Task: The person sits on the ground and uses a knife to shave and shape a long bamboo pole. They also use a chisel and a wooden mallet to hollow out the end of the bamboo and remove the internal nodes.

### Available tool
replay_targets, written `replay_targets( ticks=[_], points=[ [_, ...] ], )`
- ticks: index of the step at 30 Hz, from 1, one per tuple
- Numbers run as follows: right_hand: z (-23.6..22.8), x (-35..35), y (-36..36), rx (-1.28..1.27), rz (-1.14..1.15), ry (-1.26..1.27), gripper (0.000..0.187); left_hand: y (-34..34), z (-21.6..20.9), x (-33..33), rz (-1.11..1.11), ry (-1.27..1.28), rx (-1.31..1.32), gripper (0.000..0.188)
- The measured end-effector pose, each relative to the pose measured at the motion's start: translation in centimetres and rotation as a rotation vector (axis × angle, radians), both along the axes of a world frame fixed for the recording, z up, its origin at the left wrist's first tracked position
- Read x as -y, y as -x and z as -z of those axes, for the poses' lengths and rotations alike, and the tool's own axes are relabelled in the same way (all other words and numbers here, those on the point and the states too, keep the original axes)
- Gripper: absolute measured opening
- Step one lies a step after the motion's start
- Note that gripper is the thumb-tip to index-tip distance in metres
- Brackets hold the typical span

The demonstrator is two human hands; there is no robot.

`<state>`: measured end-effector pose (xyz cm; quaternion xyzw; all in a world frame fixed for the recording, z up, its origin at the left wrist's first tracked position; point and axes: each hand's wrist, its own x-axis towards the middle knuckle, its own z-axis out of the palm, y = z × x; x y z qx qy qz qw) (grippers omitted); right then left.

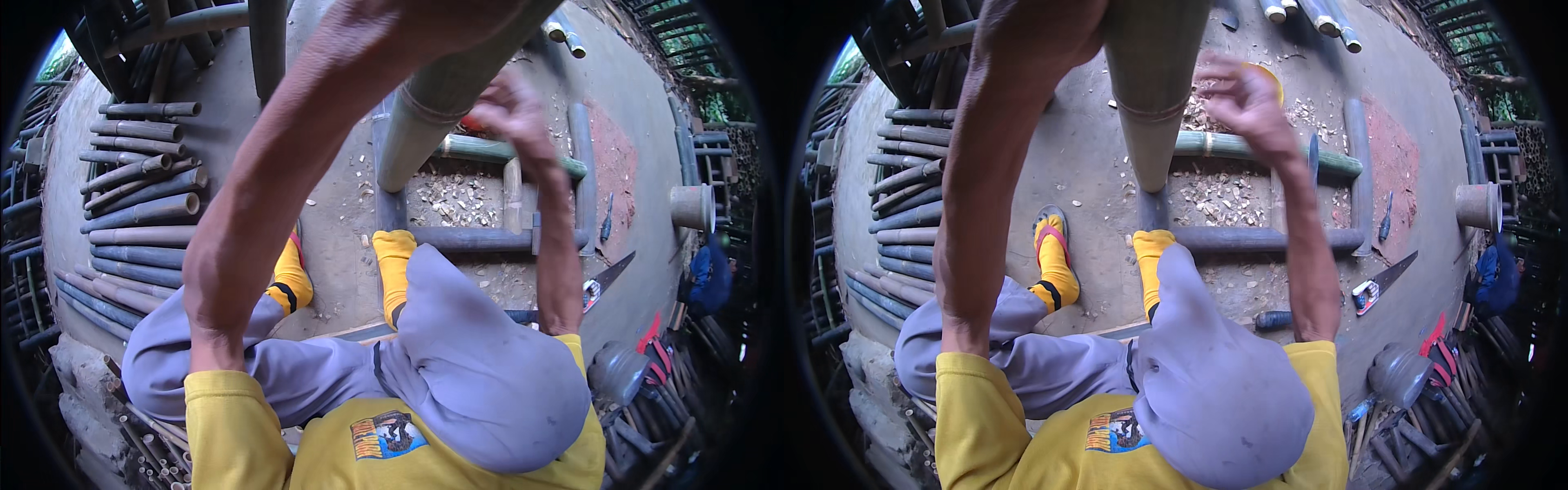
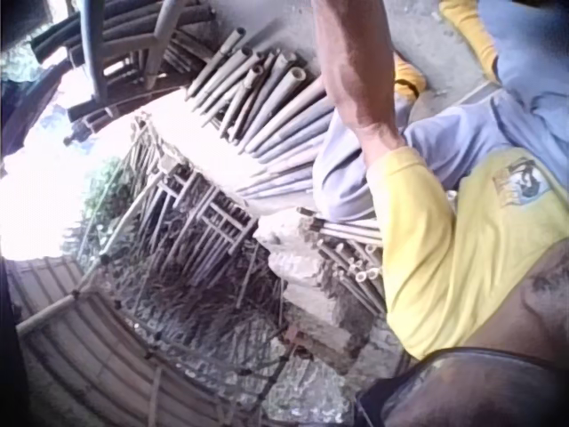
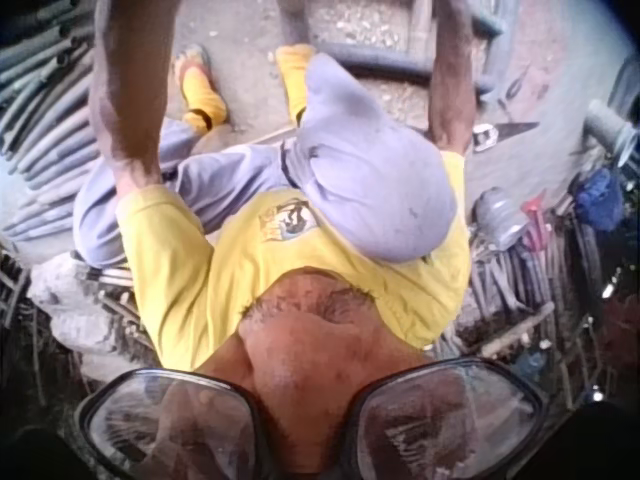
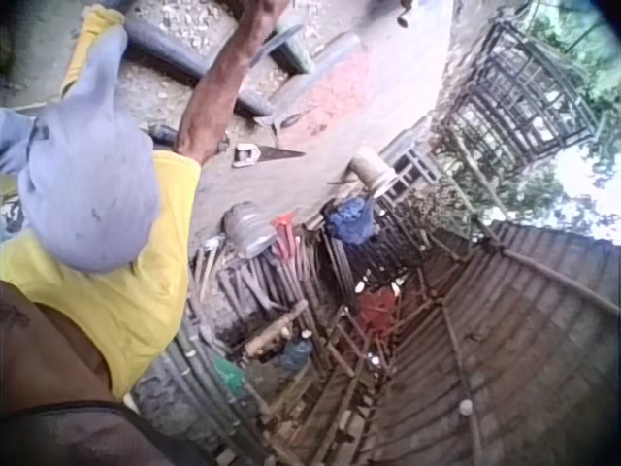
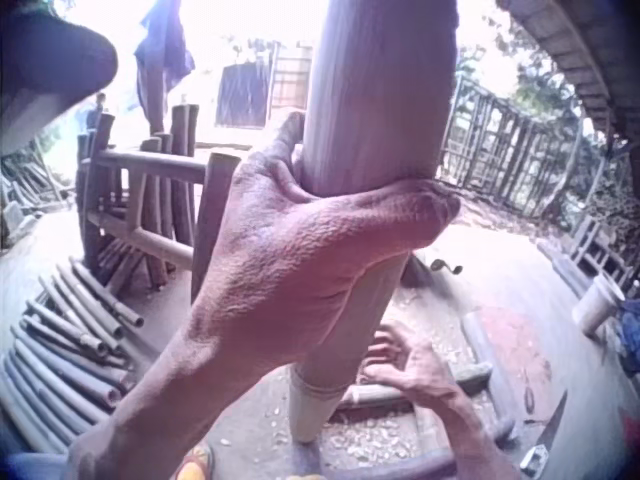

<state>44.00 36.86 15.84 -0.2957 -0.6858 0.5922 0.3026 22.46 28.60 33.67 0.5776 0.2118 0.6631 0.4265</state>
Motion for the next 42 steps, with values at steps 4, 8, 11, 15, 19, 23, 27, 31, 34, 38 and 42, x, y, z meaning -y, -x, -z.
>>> replay_targets(
  ticks=[4, 8, 11, 15, 19, 23, 27, 31, 34, 38, 42],
  points=[
    [-17.9, 0.1, -1.2, -0.505, -0.122, -0.478, 0.048, -2.9, -0.3, 1.9, -0.395, -0.012, -0.211, 0.067],
    [-21.9, 0.4, 0.2, -0.205, -0.151, -0.664, 0.05, 0.1, -0.5, 1.0, -0.035, 0.133, -0.216, 0.087],
    [-22.0, 2.2, 2.0, -0.019, -0.289, -0.73, 0.051, 1.1, 3.2, 1.0, -0.196, -0.095, -0.415, 0.094],
    [-19.0, 8.4, 4.1, 0.099, -0.75, -0.749, 0.052, 1.9, 10.3, 0.6, -0.284, -0.058, -0.394, 0.097],
    [-15.8, 14.4, 4.6, 0.129, -1.005, -0.74, 0.053, -1.7, 13.5, 1.4, -0.253, 0.057, -0.405, 0.083],
    [-15.7, 15.7, 3.7, 0.171, -0.913, -0.767, 0.054, -1.9, 12.6, 1.2, -0.081, 0.163, -0.394, 0.077],
    [-16.7, 14.1, 4.2, -0.005, -0.784, -0.763, 0.056, -0.2, 12.8, 1.7, -0.14, 0.316, -0.454, 0.091],
    [-21.7, 9.8, 4.1, -0.118, -0.187, -0.729, 0.057, -1.0, 13.4, 1.4, -0.033, 0.278, -0.39, 0.11],
    [-20.1, 6.0, 4.7, -0.271, 0.039, -0.636, 0.058, -0.1, 15.2, 2.0, -0.114, 0.249, -0.38, 0.111],
    [-16.4, 6.5, 7.1, -0.343, 0.13, -0.601, 0.059, -0.8, 15.1, 2.5, -0.131, 0.363, -0.457, 0.09],
    [-16.4, 7.0, 7.8, -0.38, 0.169, -0.622, 0.061, -2.6, 15.0, 2.6, -0.295, 0.336, -0.438, 0.072]
  ],
)
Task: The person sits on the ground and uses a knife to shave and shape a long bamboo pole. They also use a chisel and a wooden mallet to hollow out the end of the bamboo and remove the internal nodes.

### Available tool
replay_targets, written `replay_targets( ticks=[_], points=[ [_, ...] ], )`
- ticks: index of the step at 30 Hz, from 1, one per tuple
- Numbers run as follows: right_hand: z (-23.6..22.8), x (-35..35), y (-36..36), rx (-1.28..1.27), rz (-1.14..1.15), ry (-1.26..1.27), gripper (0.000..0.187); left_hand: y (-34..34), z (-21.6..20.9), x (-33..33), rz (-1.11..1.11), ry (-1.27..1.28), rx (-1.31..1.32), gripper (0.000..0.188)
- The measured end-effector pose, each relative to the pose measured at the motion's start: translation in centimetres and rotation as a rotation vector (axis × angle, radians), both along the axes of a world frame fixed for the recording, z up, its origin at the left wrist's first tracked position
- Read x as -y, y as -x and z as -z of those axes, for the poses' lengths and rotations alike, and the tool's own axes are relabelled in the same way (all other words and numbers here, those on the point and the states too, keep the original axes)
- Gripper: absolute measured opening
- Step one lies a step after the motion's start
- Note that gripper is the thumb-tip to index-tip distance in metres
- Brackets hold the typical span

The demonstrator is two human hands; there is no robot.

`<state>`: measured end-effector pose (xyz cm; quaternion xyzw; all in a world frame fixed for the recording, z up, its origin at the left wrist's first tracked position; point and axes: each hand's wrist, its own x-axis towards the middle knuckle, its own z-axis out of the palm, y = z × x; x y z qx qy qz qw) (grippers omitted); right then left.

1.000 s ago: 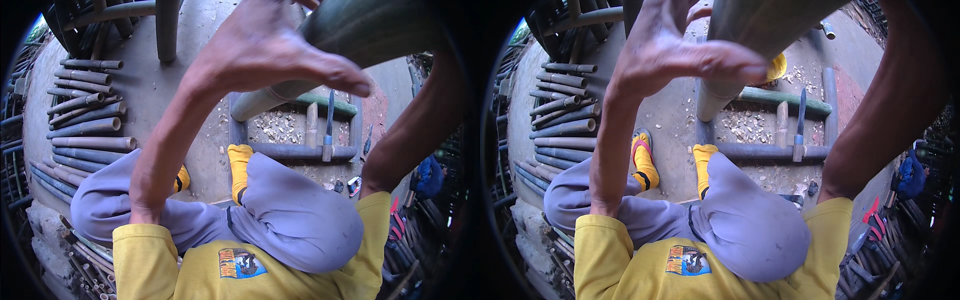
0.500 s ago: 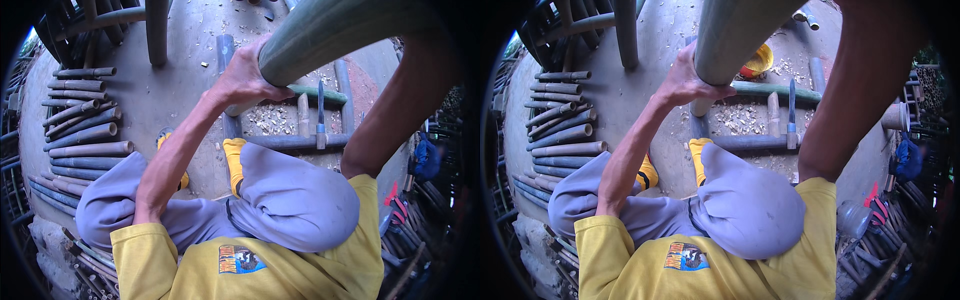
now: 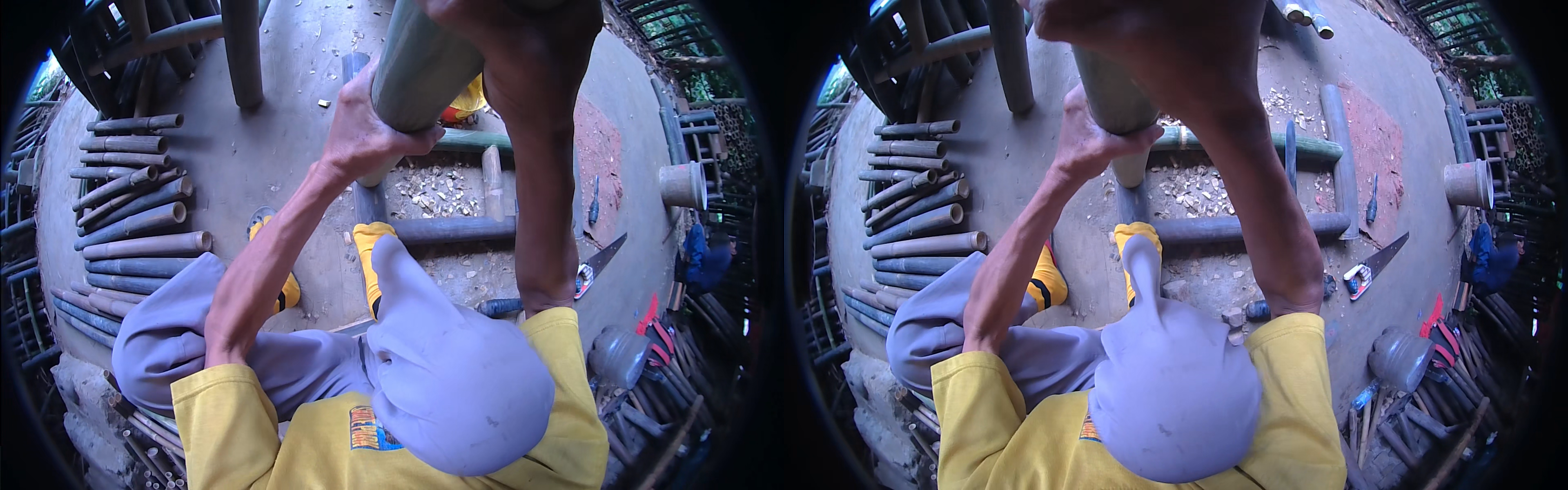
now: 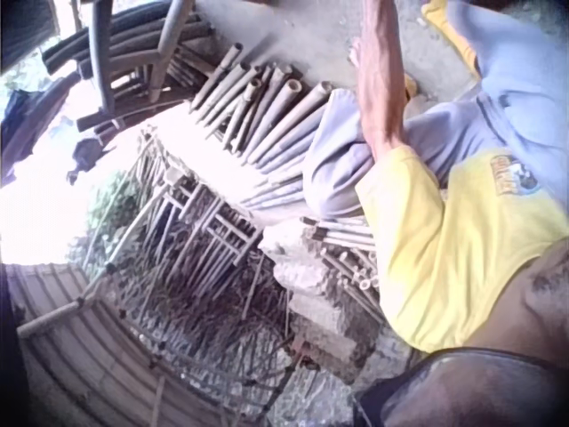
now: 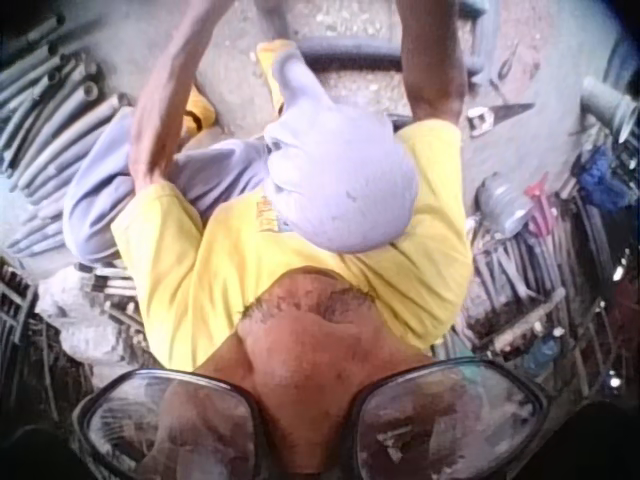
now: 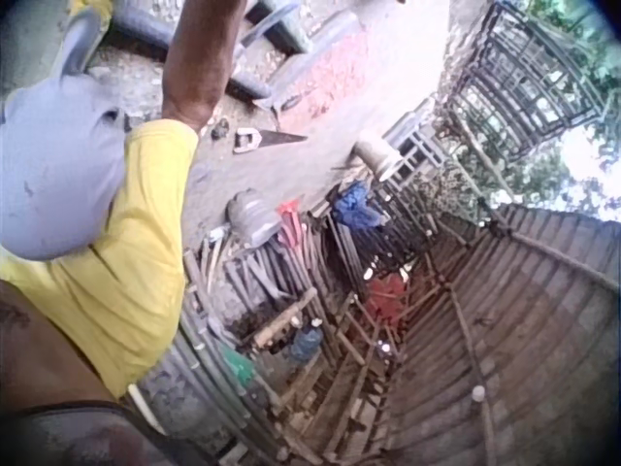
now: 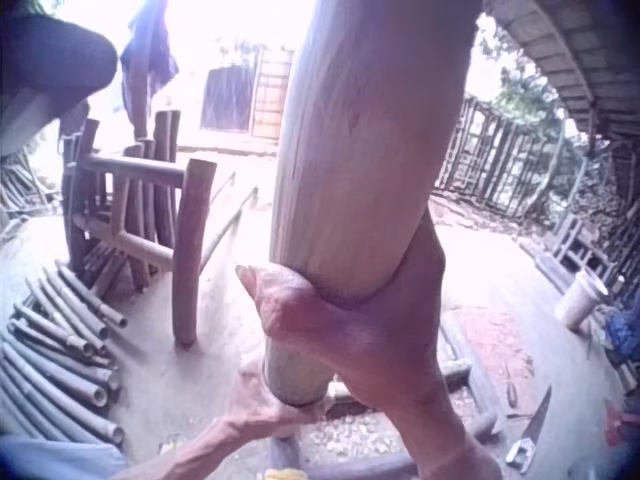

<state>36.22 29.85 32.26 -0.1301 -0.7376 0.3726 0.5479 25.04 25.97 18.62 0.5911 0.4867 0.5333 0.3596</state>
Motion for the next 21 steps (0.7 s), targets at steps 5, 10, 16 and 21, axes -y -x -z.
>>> replay_targets(
  ticks=[5, 10, 16, 21],
  points=[
    [-0.5, 0.0, 0.0, 0.003, 0.091, 0.134, 0.061, -2.7, -0.7, 1.0, -0.267, -0.052, 0.152, 0.069],
    [-1.0, -0.6, 1.0, 0.043, 0.22, 0.121, 0.062, -1.6, -1.2, -0.5, -0.194, 0.004, 0.111, 0.07],
    [-0.2, -2.8, -2.0, 0.339, 0.406, -0.092, 0.067, 0.5, -2.4, -2.1, 0.132, 0.036, 0.164, 0.077],
    [-0.7, -5.6, -3.3, 0.233, 0.278, -0.078, 0.088, -2.7, -3.8, -0.4, -0.285, -0.156, 0.174, 0.072]
  ],
)
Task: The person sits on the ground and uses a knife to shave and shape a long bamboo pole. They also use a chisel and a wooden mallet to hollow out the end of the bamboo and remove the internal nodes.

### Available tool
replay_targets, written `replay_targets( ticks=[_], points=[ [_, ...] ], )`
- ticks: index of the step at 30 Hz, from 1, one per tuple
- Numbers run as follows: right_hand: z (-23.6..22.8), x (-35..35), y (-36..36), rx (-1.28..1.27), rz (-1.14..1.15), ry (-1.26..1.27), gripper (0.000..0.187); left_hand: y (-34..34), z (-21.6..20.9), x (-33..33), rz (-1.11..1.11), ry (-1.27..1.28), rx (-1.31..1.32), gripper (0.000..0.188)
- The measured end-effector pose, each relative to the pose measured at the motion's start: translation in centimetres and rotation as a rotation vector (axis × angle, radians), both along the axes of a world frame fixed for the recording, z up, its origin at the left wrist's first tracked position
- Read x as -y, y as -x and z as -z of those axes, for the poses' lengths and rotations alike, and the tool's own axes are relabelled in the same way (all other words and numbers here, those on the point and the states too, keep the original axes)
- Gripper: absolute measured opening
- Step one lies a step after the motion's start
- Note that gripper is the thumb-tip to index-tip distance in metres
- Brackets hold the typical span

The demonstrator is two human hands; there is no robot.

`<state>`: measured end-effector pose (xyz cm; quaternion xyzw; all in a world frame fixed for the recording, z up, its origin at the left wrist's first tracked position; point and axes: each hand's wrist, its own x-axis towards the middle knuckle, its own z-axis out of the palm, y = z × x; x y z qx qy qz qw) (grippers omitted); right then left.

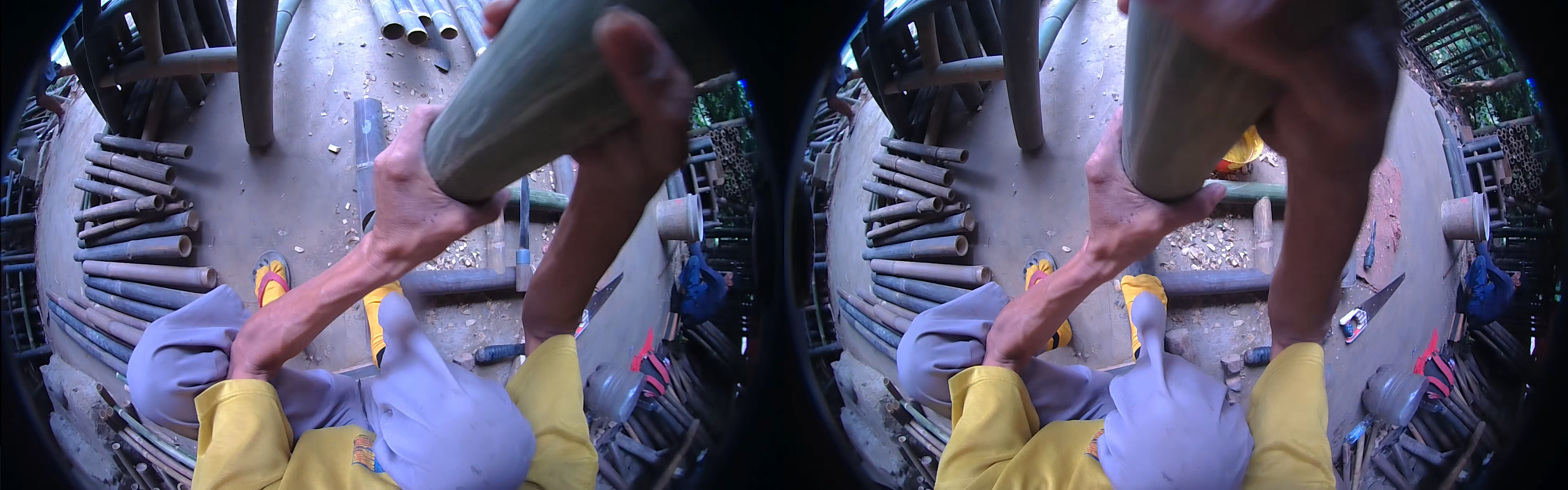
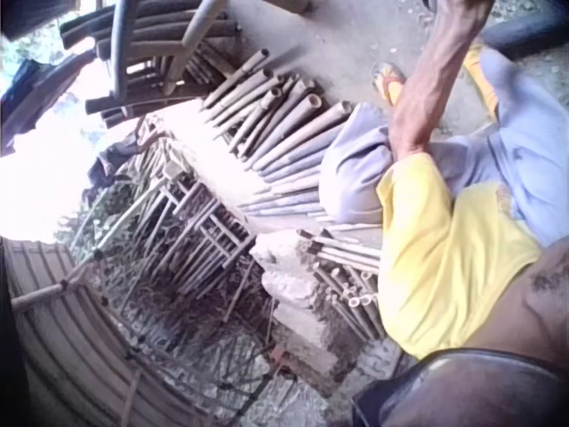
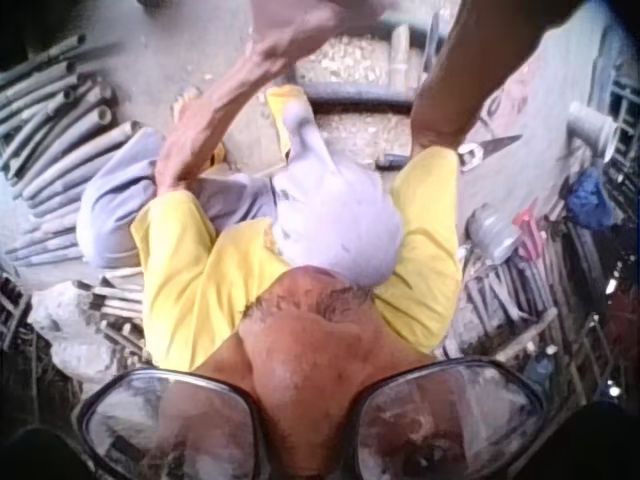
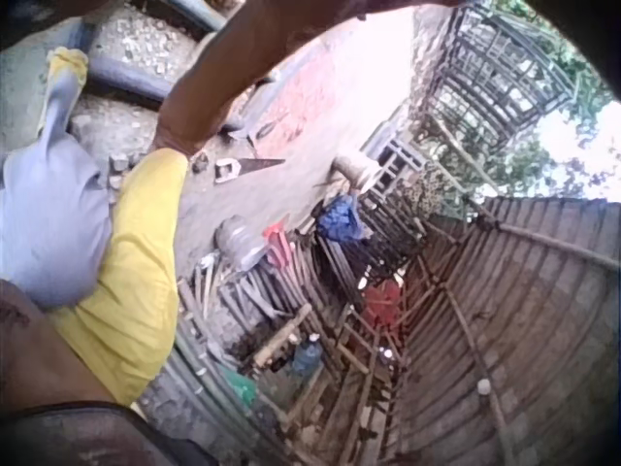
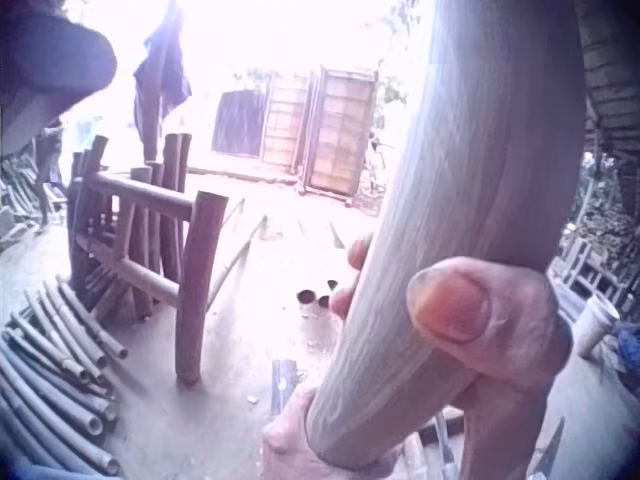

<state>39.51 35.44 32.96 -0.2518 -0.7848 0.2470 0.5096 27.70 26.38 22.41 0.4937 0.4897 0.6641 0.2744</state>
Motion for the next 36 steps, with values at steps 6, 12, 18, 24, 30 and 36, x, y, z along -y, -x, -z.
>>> replay_targets(
  ticks=[6, 12, 18, 24, 30, 36],
  points=[
    [-3.2, 0.9, -5.7, -0.166, -0.252, 0.094, 0.115, -1.7, -6.0, -1.6, 0.379, -0.011, 0.086, 0.067],
    [19.6, 14.6, -12.2, 0.5, 0.049, 0.716, 0.107, -1.4, -4.4, -1.2, 0.517, 0.191, 0.244, 0.064],
    [27.3, 27.1, -10.2, 0.138, 0.672, 0.815, 0.062, -5.5, -1.7, 0.1, 0.59, 0.352, 0.493, 0.054],
    [29.5, 31.1, -13.6, 0.387, 0.689, 0.794, 0.069, -7.2, 7.0, 1.1, 0.44, 0.577, 0.646, 0.037],
    [27.7, 33.1, -15.2, 0.567, 0.645, 0.879, 0.067, -7.5, 12.3, 2.0, 0.287, 0.784, 0.808, 0.033],
    [26.0, 33.2, -16.4, 0.684, 0.593, 1.025, 0.072, -7.4, 16.1, 2.2, 0.228, 0.92, 0.877, 0.032]
  ],
)
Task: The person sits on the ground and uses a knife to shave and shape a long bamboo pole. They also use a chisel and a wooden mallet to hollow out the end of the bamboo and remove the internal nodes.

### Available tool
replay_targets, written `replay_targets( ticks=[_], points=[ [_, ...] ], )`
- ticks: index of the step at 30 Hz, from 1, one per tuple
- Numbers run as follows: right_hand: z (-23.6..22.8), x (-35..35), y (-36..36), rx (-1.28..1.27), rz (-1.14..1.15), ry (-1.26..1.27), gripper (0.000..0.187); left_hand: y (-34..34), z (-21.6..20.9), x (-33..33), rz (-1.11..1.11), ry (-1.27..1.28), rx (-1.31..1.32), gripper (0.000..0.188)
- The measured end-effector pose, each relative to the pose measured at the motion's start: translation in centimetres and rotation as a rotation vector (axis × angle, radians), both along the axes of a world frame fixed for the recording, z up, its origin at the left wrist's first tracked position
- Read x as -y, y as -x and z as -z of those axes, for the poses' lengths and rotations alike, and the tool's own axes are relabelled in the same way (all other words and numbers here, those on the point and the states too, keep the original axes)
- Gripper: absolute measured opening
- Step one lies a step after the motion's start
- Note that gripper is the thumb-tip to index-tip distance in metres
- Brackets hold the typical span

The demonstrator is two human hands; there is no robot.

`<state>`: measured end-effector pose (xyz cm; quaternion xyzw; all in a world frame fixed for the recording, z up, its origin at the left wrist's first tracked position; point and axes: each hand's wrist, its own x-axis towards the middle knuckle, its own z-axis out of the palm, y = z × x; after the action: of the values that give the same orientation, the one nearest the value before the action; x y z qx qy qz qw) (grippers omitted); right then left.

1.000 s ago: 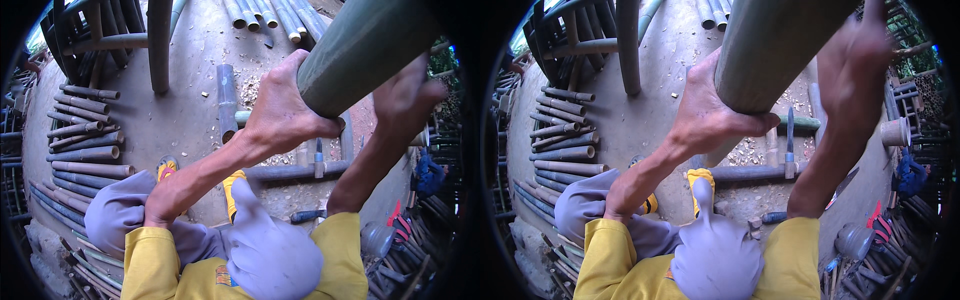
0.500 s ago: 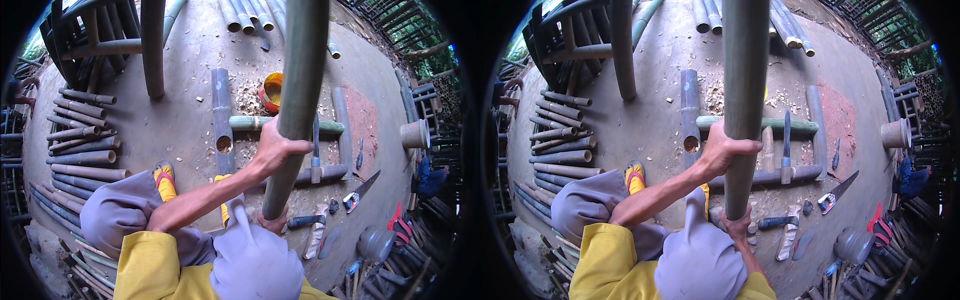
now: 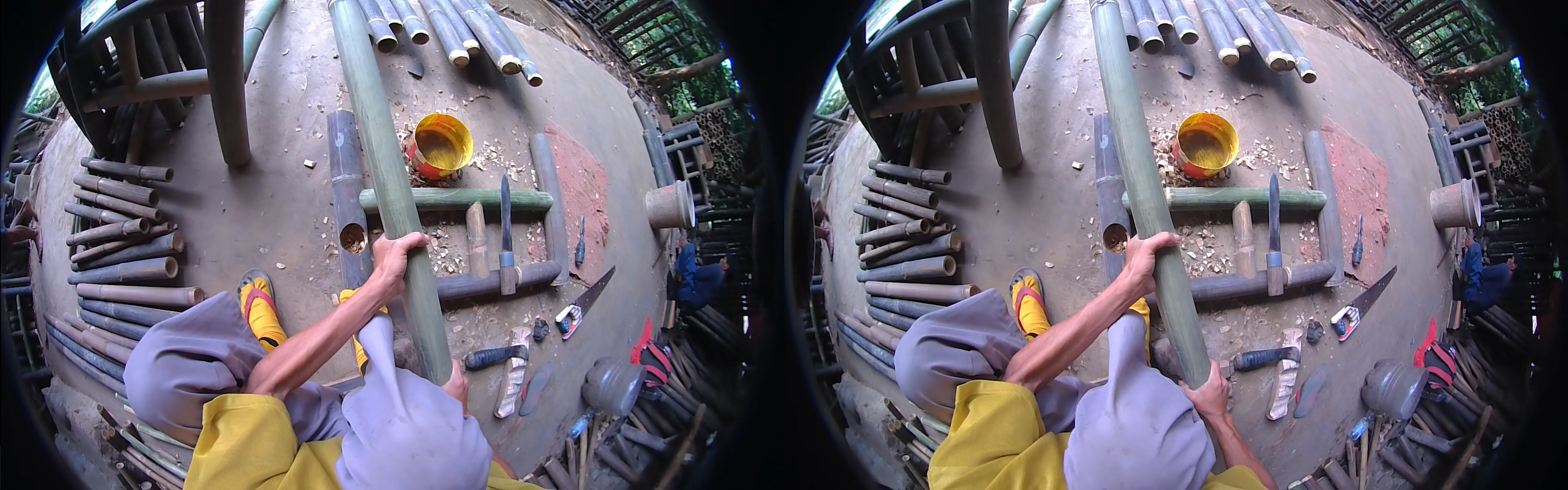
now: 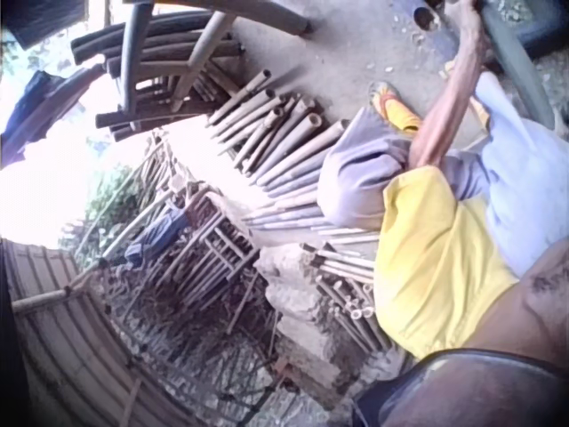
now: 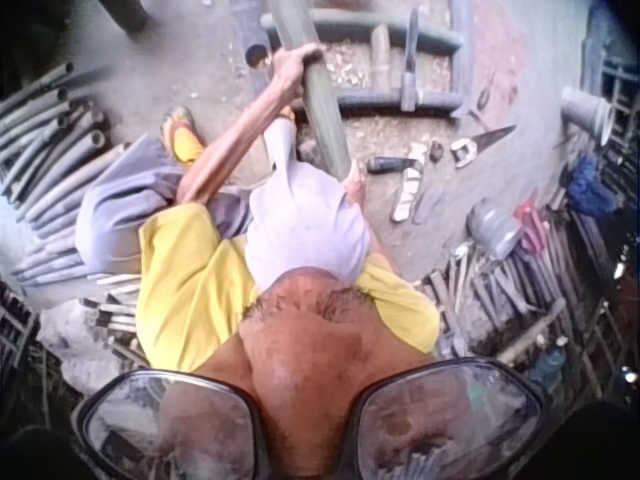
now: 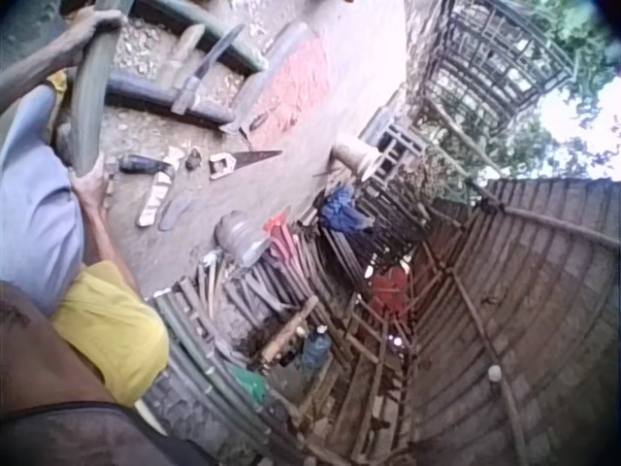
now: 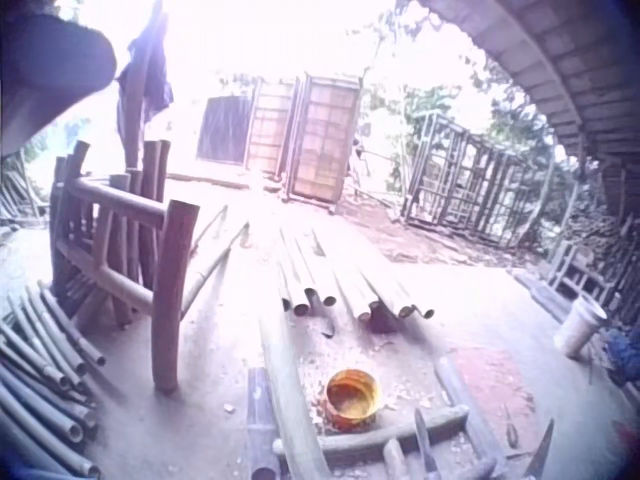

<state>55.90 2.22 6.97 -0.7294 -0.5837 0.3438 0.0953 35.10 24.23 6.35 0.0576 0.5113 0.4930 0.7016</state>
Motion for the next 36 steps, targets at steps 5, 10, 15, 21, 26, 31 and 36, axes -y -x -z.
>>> replay_targets(
  ticks=[5, 10, 15, 21, 26, 31, 36],
  points=[
    [-0.1, -0.1, -0.3, 0.02, -0.02, 0.119, 0.076, 0.6, 1.7, 0.2, -0.011, 0.075, 0.052, 0.026],
    [-1.5, -1.1, 0.9, 0.011, -0.001, 0.173, 0.074, 1.1, 4.2, -0.2, -0.018, 0.157, -0.015, 0.025],
    [-1.7, -2.1, 1.5, 0.01, -0.005, 0.234, 0.069, 1.6, 5.4, -0.9, -0.053, 0.168, -0.027, 0.027],
    [-2.5, -4.7, 2.9, -0.066, -0.047, 0.233, 0.068, 2.9, 6.0, -2.8, -0.039, 0.142, 0.114, 0.034],
    [-3.0, -12.1, 7.0, -0.266, -0.099, 0.206, 0.077, 6.7, 5.4, -3.8, -0.066, 0.107, -0.002, 0.071],
    [-1.3, -17.1, 10.3, -0.548, -0.152, -0.015, 0.095, 7.5, 3.8, -0.6, 0.077, 0.058, 0.049, 0.078],
    [-1.9, -20.3, 14.1, -0.9, -0.127, -0.003, 0.082, 9.8, 3.2, 3.0, 0.174, -0.199, 0.261, 0.065]
  ],
)
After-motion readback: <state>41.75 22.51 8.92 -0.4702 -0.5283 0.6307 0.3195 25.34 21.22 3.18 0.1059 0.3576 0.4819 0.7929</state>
